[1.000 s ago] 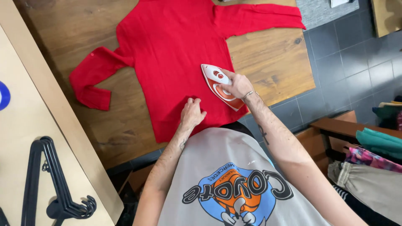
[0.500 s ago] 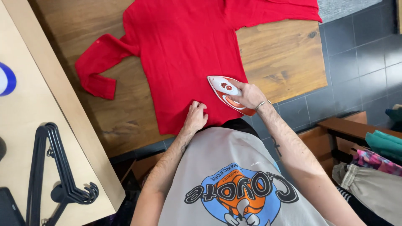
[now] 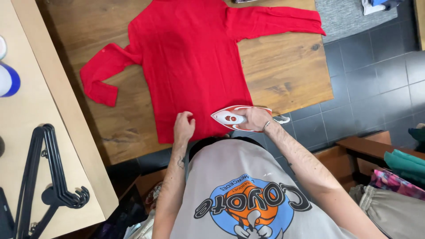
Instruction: Ironing a red shirt on a wooden table using a steam iron
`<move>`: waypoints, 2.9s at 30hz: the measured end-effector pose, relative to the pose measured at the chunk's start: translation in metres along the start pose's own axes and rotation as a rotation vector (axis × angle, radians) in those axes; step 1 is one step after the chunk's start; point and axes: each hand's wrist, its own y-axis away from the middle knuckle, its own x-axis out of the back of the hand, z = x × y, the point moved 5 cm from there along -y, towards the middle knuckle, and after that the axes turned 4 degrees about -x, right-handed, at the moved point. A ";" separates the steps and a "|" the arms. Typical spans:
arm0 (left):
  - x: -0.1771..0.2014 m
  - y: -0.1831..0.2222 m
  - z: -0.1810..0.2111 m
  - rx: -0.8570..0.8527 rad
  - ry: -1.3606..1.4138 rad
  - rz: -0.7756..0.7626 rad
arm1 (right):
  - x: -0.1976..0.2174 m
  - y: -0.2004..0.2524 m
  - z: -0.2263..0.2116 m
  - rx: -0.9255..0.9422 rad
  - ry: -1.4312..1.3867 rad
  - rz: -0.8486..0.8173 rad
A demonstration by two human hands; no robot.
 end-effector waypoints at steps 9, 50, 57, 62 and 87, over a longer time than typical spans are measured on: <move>0.040 0.028 -0.095 0.340 -0.252 0.309 | 0.008 0.035 0.014 0.052 0.065 0.006; 0.126 0.017 -0.089 0.347 -0.236 0.634 | 0.079 -0.055 -0.140 0.141 -0.321 0.227; 0.187 -0.073 -0.044 -0.288 -0.467 0.651 | 0.019 -0.127 -0.220 0.044 -0.590 0.222; 0.197 -0.151 -0.008 -0.598 -0.770 0.268 | 0.013 -0.180 -0.238 -0.091 -0.532 0.374; 0.217 -0.195 -0.040 -0.562 -0.616 0.294 | 0.109 -0.316 -0.283 -0.221 -0.456 0.574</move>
